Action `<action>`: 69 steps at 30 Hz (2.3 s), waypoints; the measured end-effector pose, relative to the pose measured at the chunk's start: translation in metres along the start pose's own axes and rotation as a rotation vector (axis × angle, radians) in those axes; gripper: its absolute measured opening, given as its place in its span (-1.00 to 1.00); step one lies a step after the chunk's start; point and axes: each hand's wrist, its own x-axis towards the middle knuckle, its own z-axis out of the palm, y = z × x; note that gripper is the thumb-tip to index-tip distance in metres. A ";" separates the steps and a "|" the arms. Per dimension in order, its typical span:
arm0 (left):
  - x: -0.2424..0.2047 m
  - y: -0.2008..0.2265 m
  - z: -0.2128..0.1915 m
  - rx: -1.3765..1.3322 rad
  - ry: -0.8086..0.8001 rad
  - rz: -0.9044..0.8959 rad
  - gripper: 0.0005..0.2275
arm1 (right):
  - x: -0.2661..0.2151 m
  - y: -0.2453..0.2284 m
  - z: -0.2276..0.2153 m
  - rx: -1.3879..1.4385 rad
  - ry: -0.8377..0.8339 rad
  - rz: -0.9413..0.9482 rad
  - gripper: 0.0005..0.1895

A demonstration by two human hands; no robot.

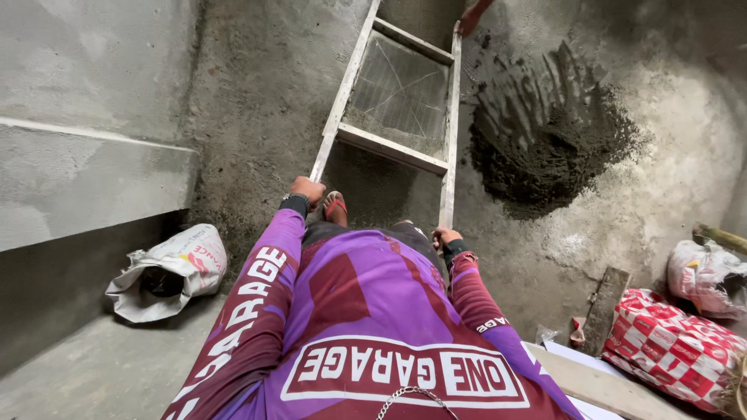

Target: The person holds a wooden frame with a wire mesh screen while another person shovels a mixture of sand and cement onto it to sift the materials.

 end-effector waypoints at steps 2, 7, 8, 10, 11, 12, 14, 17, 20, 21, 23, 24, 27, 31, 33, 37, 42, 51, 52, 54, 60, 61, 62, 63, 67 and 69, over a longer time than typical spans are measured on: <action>0.009 -0.006 0.005 0.017 -0.012 -0.017 -0.78 | -0.060 -0.031 -0.011 -0.202 -0.025 -0.026 -0.74; 0.028 -0.025 0.034 0.089 -0.070 -0.056 -0.78 | -0.076 -0.028 -0.020 -0.535 -0.068 -0.078 -0.71; 0.021 -0.027 0.041 0.144 -0.072 -0.048 -0.70 | -0.057 -0.012 -0.019 -0.454 -0.070 -0.036 -0.67; -0.015 -0.005 0.040 0.199 -0.068 -0.023 -0.61 | -0.037 0.000 -0.025 -0.364 -0.059 -0.005 -0.59; -0.046 0.012 0.034 0.196 -0.074 -0.038 -0.55 | -0.039 0.003 -0.026 -0.134 -0.025 0.064 -0.50; -0.077 0.029 0.028 0.194 -0.080 -0.054 -0.48 | -0.041 0.007 -0.028 0.096 0.009 0.131 -0.35; -0.034 0.002 0.048 0.172 -0.056 -0.033 -0.44 | -0.036 0.007 -0.040 -0.039 0.004 0.076 -0.28; 0.038 -0.054 0.085 0.120 -0.006 -0.035 -0.36 | -0.046 0.015 -0.042 -0.222 -0.018 0.018 -0.25; 0.012 -0.030 0.074 0.103 -0.002 -0.028 -0.33 | -0.002 0.030 -0.026 -0.266 -0.024 0.009 -0.23; -0.020 -0.017 0.063 0.115 -0.044 -0.044 -0.33 | 0.015 0.045 -0.014 -0.287 -0.033 0.036 -0.17; 0.024 -0.048 0.079 0.126 -0.047 0.001 -0.32 | 0.009 0.047 -0.013 -0.199 -0.022 0.055 -0.13; 0.049 -0.061 0.084 0.121 -0.049 0.038 -0.32 | 0.008 0.044 -0.012 -0.129 -0.011 0.070 -0.09; 0.072 -0.083 0.084 0.268 -0.081 0.068 -0.24 | -0.004 0.043 0.011 -0.064 0.026 0.120 -0.09; 0.086 -0.088 0.036 0.389 -0.140 0.118 -0.24 | -0.075 -0.013 0.045 0.098 0.062 0.202 -0.09; 0.087 -0.094 0.021 0.203 -0.126 0.082 -0.42 | -0.086 -0.022 0.062 0.098 0.113 0.227 -0.14; 0.102 -0.096 0.007 0.340 -0.199 0.105 -0.35 | -0.075 -0.023 0.080 0.191 0.108 0.220 -0.22; 0.102 -0.088 -0.002 0.332 -0.213 0.099 -0.35 | -0.056 -0.013 0.092 0.120 0.076 0.244 -0.16; 0.095 -0.087 0.009 0.474 -0.152 0.105 -0.42 | -0.053 -0.003 0.094 0.217 0.194 0.223 -0.25; 0.095 -0.086 0.009 0.466 -0.149 0.099 -0.42 | -0.055 -0.003 0.093 0.208 0.191 0.219 -0.25; 0.093 -0.085 0.009 0.472 -0.158 0.090 -0.34 | -0.057 -0.005 0.090 0.264 0.178 0.218 -0.26; 0.095 -0.085 0.010 0.381 -0.184 0.102 -0.33 | -0.070 -0.009 0.083 0.210 0.100 0.256 -0.12; 0.096 -0.084 0.011 0.399 -0.189 0.105 -0.33 | -0.073 -0.010 0.082 0.226 0.099 0.265 -0.12; 0.096 -0.084 0.011 0.389 -0.191 0.108 -0.34 | -0.077 -0.011 0.082 0.200 0.104 0.265 -0.14; 0.098 -0.082 0.013 0.379 -0.193 0.113 -0.35 | -0.079 -0.013 0.079 0.174 0.111 0.263 -0.15; 0.108 -0.087 0.012 0.442 -0.212 0.104 -0.30 | -0.085 -0.014 0.078 0.185 0.102 0.271 -0.18; 0.112 -0.088 0.011 0.445 -0.230 0.108 -0.28 | -0.111 -0.032 0.071 0.212 0.123 0.208 -0.22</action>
